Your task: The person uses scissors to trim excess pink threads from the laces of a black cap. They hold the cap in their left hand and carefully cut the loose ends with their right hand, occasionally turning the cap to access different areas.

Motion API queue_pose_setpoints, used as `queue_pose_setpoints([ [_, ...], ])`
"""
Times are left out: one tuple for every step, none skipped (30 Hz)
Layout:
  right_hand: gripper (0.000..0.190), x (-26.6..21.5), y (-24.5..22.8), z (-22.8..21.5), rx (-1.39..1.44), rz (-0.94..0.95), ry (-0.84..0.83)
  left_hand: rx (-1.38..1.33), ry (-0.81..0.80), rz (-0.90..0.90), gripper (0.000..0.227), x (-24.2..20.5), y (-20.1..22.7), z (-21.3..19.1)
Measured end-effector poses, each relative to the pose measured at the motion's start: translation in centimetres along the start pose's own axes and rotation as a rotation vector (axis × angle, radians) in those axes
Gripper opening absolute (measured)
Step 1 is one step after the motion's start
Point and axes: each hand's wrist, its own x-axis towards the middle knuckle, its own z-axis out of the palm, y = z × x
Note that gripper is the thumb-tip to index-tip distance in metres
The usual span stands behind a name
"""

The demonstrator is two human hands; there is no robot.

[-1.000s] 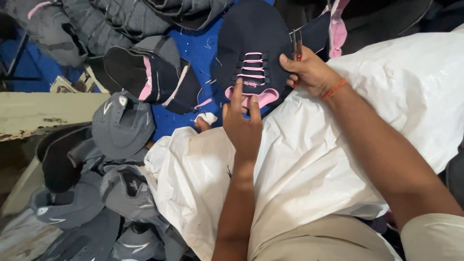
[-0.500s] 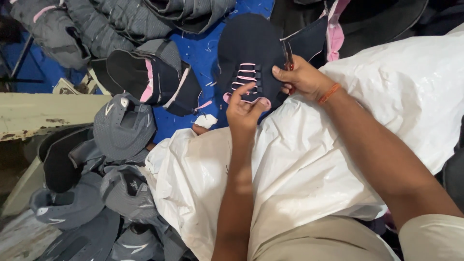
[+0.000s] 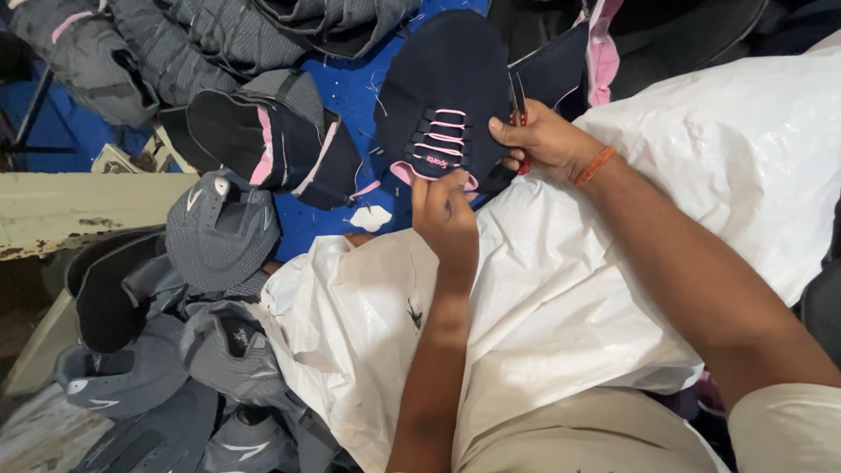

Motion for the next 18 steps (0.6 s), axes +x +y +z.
queue_pose_setpoints([
  [0.030,0.0,-0.1,-0.1,0.000,-0.002,0.001,-0.001,-0.001,0.001,0.014,0.3,-0.1,0.0],
  [0.032,-0.1,-0.1,-0.1,-0.025,-0.003,-0.012,-0.028,-0.018,-0.103,0.013,0.5,-0.1,-0.1],
  [0.033,-0.1,-0.2,0.0,-0.051,-0.005,-0.025,-0.056,-0.035,-0.206,0.012,0.8,-0.2,-0.2],
  [0.033,-0.2,-0.3,0.1,-0.051,-0.004,-0.026,-0.055,-0.034,-0.208,0.012,0.9,-0.5,-0.2],
  [0.033,-0.3,-0.5,0.3,-0.084,0.005,-0.017,-0.028,-0.044,-0.155,0.007,1.0,-0.8,-0.3],
  [0.033,-0.5,-0.6,0.4,-0.117,0.016,-0.008,0.000,-0.052,-0.104,0.003,1.0,-1.1,-0.4],
  [0.033,-0.6,-0.8,0.8,-0.117,0.018,-0.011,0.002,-0.050,-0.106,0.003,0.9,-1.6,-0.5],
  [0.030,-0.8,-0.9,1.2,-0.121,0.024,-0.002,-0.118,-0.086,-0.162,0.002,0.7,-2.0,-0.5],
  [0.028,-1.0,-1.1,1.5,-0.124,0.030,0.007,-0.238,-0.121,-0.219,0.005,0.6,-2.5,-0.6],
  [0.028,-1.0,-1.1,1.5,-0.124,0.030,0.008,-0.239,-0.122,-0.219,0.005,0.3,-3.2,-0.6],
  [0.028,-0.9,-1.2,1.4,-0.128,0.042,0.017,-0.277,-0.121,-0.238,0.007,0.0,-3.8,-0.5],
  [0.028,-0.9,-1.1,1.4,-0.129,0.056,0.025,-0.312,-0.119,-0.258,0.009,-0.3,-4.4,-0.5],
  [0.028,-0.9,-1.0,1.5,-0.128,0.058,0.025,-0.311,-0.119,-0.261,0.009,-0.5,-4.6,-0.6],
  [0.028,-0.9,-1.0,1.5,-0.113,0.058,0.033,-0.383,-0.130,-0.326,0.007,-0.6,-4.9,-0.6],
  [0.028,-0.9,-1.0,1.5,-0.098,0.059,0.042,-0.455,-0.141,-0.392,0.005,-0.6,-5.1,-0.6],
  [0.028,-0.7,-0.8,1.2,-0.097,0.058,0.041,-0.454,-0.142,-0.392,0.005,-0.5,-4.6,-0.7],
  [0.030,-0.5,-0.6,0.9,-0.075,0.039,0.037,-0.550,-0.120,-0.441,0.005,-0.3,-4.1,-0.9],
  [0.031,-0.3,-0.3,0.6,-0.052,0.021,0.033,-0.645,-0.100,-0.490,0.005,-0.2,-3.6,-1.1],
])
